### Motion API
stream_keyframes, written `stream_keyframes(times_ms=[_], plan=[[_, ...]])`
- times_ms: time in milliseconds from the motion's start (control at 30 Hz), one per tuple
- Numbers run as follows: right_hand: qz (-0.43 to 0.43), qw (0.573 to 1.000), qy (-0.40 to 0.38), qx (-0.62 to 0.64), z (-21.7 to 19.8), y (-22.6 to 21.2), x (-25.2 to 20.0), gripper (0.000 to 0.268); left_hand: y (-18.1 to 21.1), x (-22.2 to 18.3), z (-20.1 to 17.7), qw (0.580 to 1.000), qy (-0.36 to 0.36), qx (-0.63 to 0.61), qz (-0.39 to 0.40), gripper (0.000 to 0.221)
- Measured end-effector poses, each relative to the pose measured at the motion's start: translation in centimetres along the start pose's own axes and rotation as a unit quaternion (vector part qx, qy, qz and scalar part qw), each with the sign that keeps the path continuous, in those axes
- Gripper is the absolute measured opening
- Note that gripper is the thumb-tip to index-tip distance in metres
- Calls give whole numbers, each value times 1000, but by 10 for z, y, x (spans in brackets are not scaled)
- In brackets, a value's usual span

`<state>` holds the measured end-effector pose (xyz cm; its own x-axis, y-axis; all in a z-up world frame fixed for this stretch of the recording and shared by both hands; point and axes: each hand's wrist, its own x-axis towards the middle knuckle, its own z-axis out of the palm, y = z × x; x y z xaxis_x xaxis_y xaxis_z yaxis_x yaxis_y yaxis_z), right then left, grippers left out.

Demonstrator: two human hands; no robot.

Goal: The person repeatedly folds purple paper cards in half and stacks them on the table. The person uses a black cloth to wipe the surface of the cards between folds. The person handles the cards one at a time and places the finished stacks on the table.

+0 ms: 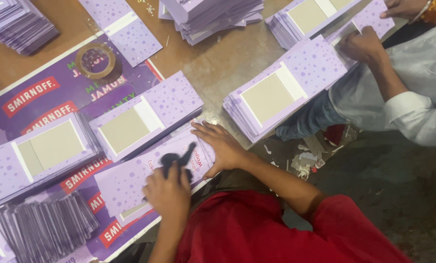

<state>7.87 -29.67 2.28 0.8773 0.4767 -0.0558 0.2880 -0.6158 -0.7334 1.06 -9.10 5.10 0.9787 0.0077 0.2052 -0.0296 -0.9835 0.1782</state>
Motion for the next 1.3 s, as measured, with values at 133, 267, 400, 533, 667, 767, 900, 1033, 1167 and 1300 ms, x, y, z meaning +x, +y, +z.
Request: stream_keyframes(times_ms=[133,267,400,533,667,767,900,1033,1167,1300], plan=[[0,1000,9,7,4,4,2,129,-8,3,2,999,40,10,-16,28],[-27,1000,9,-9,8,14,3,127,27,11,16,998,26,-50,36,29],[-62,997,51,-4,11,18,4,108,51,28,25,990,-18,-87,107,24],[-44,998,35,-4,7,16,2,113,43,30,25,984,-21,-139,113,24],[-22,999,17,-16,3,8,0,121,30,27,22,990,15,-109,84,27],[-16,999,-13,-39,0,5,4,133,20,42,24,995,93,-30,30,27],[-42,998,3,-54,6,6,6,134,14,39,33,997,76,7,17,25],[14,995,-44,-92,-2,0,10,135,21,18,32,994,19,-68,84,22],[42,988,-74,-129,-5,-9,10,135,-5,-20,19,994,15,-87,68,28],[61,988,-84,-118,-10,-15,13,136,-90,-28,-6,985,-1,95,-146,21]])
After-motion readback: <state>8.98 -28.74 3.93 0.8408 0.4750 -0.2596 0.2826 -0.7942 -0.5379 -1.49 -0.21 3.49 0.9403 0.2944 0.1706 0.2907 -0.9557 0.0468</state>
